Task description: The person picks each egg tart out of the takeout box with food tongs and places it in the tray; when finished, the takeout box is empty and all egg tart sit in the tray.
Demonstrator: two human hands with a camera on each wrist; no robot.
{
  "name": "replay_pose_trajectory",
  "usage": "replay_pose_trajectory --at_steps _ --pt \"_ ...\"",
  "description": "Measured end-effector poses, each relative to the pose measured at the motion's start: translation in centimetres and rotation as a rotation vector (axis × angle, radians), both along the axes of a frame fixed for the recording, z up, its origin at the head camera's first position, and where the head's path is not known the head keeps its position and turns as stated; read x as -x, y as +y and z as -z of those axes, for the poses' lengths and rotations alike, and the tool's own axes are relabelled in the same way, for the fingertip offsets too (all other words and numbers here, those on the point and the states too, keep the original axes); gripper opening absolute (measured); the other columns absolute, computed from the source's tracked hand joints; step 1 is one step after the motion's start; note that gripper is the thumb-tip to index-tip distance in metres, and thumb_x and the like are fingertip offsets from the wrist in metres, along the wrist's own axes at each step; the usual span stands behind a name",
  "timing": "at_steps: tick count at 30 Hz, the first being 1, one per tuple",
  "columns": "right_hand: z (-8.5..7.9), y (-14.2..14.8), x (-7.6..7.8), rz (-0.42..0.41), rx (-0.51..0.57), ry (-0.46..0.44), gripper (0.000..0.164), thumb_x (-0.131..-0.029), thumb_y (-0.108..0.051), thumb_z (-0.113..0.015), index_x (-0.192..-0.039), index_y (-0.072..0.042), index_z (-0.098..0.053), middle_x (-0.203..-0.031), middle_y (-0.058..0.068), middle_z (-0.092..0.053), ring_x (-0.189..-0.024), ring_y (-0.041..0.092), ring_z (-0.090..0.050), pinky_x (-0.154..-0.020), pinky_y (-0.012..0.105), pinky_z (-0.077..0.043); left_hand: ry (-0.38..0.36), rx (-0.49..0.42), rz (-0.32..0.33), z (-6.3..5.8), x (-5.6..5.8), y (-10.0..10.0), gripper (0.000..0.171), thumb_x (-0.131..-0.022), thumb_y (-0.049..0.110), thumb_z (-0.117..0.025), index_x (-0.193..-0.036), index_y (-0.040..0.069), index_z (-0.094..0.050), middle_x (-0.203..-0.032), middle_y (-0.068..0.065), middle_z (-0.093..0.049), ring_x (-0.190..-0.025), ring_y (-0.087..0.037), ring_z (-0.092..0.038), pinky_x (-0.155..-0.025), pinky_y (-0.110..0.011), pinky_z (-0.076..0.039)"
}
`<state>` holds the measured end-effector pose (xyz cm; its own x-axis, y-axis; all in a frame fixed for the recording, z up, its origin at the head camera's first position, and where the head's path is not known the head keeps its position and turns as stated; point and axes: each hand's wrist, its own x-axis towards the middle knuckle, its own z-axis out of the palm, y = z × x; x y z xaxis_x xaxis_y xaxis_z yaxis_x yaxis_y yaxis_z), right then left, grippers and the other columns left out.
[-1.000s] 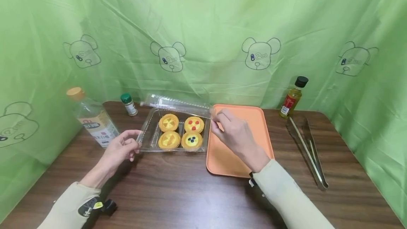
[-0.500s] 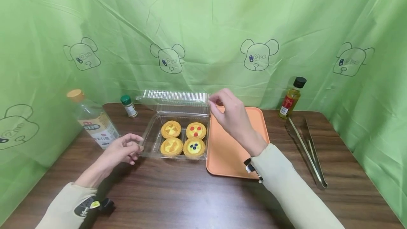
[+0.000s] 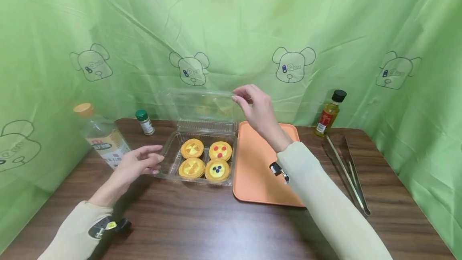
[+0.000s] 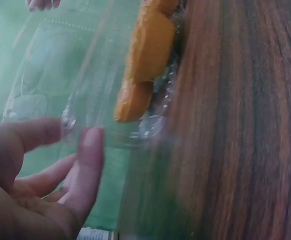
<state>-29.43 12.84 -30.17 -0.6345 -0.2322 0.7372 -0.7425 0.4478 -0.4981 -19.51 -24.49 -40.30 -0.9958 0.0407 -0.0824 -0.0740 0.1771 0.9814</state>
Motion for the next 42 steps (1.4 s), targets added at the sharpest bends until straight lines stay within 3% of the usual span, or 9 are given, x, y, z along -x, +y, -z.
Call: replay_pose_trajectory --at_steps 5,13,18,24,32,37,42 --pt "0.6 0.2 1.1 0.003 0.020 -0.012 0.021 -0.098 0.000 -0.076 -0.119 0.003 -0.074 -0.102 0.012 -0.073 -0.091 0.022 -0.070 -0.079 0.032 -0.063 0.026 0.015 -0.062 0.6 0.5 0.4 0.048 -0.100 0.001 -0.069 -0.146 -0.006 -0.057 -0.104 -0.014 -0.073 -0.084 -0.020 -0.075 -0.074 -0.029 -0.067" --pt "1.0 0.0 1.8 0.016 0.005 -0.065 0.027 -0.097 0.002 -0.075 -0.124 0.001 -0.073 -0.102 0.011 -0.072 -0.090 0.020 -0.069 -0.080 0.034 -0.063 0.014 0.068 0.028 0.5 0.4 -0.1 0.056 -0.093 -0.005 -0.065 -0.148 -0.003 -0.054 -0.088 -0.010 -0.067 -0.073 -0.016 -0.067 -0.065 -0.030 -0.065" --pt "0.7 -0.2 2.1 0.005 0.000 -0.078 0.027 -0.098 0.001 -0.075 -0.125 0.002 -0.073 -0.102 0.012 -0.070 -0.091 0.021 -0.069 -0.082 0.027 -0.062 0.028 0.042 -0.064 0.6 0.4 0.1 0.042 -0.101 0.007 -0.067 -0.141 -0.003 -0.059 -0.096 -0.017 -0.073 -0.069 -0.019 -0.071 -0.065 -0.031 -0.067" --pt "0.5 -0.1 3.0 0.011 0.019 -0.117 0.028 -0.097 0.004 -0.075 -0.125 0.003 -0.072 -0.101 0.014 -0.070 -0.090 0.023 -0.067 -0.079 0.025 -0.060 0.101 0.057 -0.181 1.3 1.6 0.9 0.044 -0.104 0.014 -0.070 -0.146 0.003 -0.062 -0.115 -0.022 -0.074 -0.081 -0.014 -0.074 -0.075 -0.032 -0.068" --pt "0.7 0.0 3.4 0.034 0.006 -0.161 0.029 -0.098 0.000 -0.075 -0.127 0.001 -0.072 -0.102 0.013 -0.070 -0.091 0.022 -0.067 -0.083 0.026 -0.059 0.093 0.054 -0.180 1.7 3.3 1.5 0.040 -0.106 0.012 -0.068 -0.145 0.002 -0.064 -0.122 -0.025 -0.072 -0.093 -0.020 -0.074 -0.081 -0.031 -0.067" --pt "0.5 -0.2 3.4 0.033 -0.015 -0.157 0.029 -0.099 -0.002 -0.075 -0.128 -0.001 -0.072 -0.102 0.011 -0.070 -0.090 0.019 -0.067 -0.084 0.029 -0.060 0.099 0.089 -0.198 1.9 3.5 1.8 0.036 -0.106 0.011 -0.068 -0.141 0.001 -0.067 -0.119 -0.024 -0.072 -0.090 -0.017 -0.072 -0.077 -0.027 -0.066" --pt "0.5 -0.2 3.4 0.033 -0.013 -0.163 0.028 -0.099 -0.002 -0.074 -0.127 0.000 -0.072 -0.101 0.010 -0.070 -0.087 0.018 -0.067 -0.081 0.027 -0.060 0.144 0.123 -0.202 1.9 3.4 1.9 0.031 -0.104 0.004 -0.067 -0.135 -0.003 -0.070 -0.107 -0.021 -0.072 -0.083 -0.010 -0.068 -0.073 -0.023 -0.065"
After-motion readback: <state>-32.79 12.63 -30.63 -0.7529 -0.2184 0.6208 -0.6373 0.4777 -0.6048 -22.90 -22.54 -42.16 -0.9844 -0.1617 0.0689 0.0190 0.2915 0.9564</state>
